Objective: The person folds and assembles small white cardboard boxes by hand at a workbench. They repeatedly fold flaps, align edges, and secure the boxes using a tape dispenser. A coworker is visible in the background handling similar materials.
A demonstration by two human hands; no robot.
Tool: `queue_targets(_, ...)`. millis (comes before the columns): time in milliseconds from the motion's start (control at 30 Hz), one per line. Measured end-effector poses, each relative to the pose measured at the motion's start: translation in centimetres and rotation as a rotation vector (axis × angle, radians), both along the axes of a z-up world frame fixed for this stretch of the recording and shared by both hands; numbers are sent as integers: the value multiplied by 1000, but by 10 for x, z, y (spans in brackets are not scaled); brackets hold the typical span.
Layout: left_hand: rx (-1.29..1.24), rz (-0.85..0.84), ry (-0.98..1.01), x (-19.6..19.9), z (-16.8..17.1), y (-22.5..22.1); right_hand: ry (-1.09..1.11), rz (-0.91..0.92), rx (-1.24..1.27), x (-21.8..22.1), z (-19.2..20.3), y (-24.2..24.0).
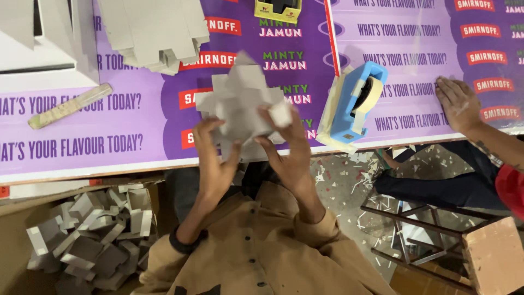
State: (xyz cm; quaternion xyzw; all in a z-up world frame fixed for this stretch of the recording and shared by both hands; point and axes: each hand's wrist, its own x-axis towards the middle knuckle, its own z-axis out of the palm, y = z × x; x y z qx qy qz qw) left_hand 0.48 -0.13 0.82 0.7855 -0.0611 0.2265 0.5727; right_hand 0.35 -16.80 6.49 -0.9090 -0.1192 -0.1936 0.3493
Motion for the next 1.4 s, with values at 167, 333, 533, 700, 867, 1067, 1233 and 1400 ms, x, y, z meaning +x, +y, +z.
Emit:
queue_targets(167,-116,-155,-30,9,31,-2,-109,226,157,20,-7,-8)
queue_targets(333,-169,-170,-60,14,39,-10,-209,264,194,19,-20,-11)
queue_targets(533,-50,-211,-186,22,35,1,-235,65,127,5,-17,-3)
queue_targets(700,149,-300,-402,37,27,11,-86,-11,739,-9,-23,4)
queue_targets(867,252,-452,-496,54,19,15,52,-27,616,1,-19,14)
queue_targets(1067,395,-514,-541,58,14,20,145,-34,649,7,-10,15)
queue_targets(1233,583,-362,-547,57,13,22,105,-30,623,7,-23,10)
queue_targets(1400,522,-217,-610,52,11,12,182,-250,505,14,-44,14)
